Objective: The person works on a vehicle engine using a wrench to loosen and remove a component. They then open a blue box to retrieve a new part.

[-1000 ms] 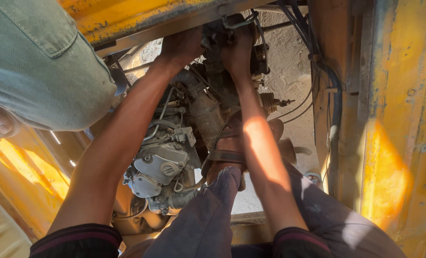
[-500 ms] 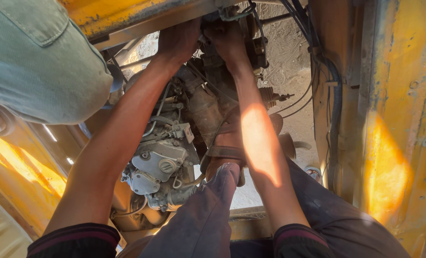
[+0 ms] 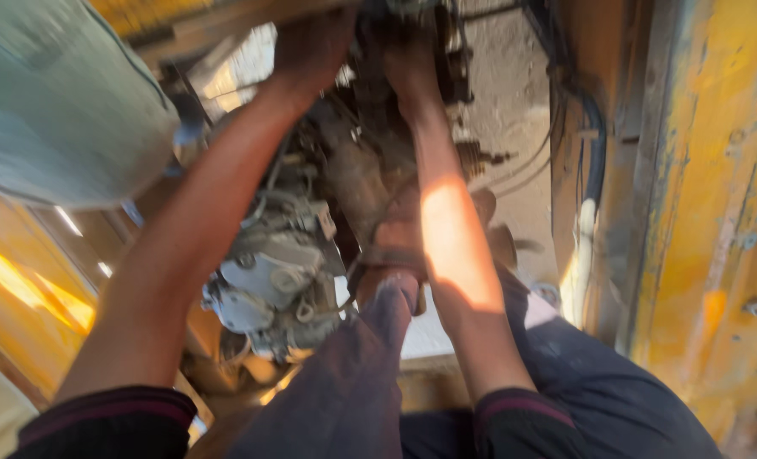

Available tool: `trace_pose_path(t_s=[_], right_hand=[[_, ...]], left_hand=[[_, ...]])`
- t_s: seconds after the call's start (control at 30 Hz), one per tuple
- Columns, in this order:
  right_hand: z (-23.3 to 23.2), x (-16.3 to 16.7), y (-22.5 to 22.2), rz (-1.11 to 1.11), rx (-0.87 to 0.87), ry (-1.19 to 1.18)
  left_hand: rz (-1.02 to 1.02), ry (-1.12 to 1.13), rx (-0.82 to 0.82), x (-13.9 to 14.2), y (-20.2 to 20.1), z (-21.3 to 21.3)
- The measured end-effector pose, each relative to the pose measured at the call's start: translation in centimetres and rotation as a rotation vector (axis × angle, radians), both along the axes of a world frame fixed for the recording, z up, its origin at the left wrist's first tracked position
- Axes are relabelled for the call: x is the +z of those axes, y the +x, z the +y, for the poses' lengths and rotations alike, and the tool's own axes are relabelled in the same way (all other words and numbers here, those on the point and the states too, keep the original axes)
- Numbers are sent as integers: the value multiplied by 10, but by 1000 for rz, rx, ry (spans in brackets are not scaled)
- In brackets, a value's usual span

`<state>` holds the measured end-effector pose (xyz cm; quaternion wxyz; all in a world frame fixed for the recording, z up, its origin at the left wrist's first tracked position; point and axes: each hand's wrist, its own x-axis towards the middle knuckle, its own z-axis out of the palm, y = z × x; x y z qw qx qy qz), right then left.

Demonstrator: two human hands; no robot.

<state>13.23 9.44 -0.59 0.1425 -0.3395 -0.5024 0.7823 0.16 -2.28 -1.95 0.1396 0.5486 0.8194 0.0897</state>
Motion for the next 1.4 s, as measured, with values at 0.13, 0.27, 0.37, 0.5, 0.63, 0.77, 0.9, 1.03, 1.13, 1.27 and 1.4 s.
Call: trace_pose_path(t_s=[0.13, 0.27, 0.37, 0.5, 0.63, 0.77, 0.9, 1.03, 1.13, 1.27, 1.4], right_hand=[[0, -8, -9, 10, 63, 152], [2, -1, -17, -88, 41, -43], [3, 9, -12, -244, 2, -324], [1, 11, -4, -244, 26, -265], [-1, 2, -8, 81, 0, -177], [-1, -5, -15, -19, 9, 37], [-4, -5, -15, -42, 2, 24], [-9, -5, -15, 5, -5, 32], [-9, -5, -14, 117, -32, -15], [-7, -5, -7, 104, -60, -94], [-4, 2, -1, 90, -39, -174]], left_hand=[[61, 23, -12, 0, -3, 2], [144, 120, -51, -1, -6, 2], [130, 131, -56, -3, -5, 0], [175, 157, -66, -6, -4, -2], [187, 158, -71, -7, -5, -1], [141, 69, -60, -5, -7, 1], [174, 118, -89, -3, -4, -1], [199, 149, -88, -2, -2, -2], [174, 130, -70, -1, -4, 0], [145, 235, -53, 0, -6, 3], [-32, 237, 2, 0, -7, 1]])
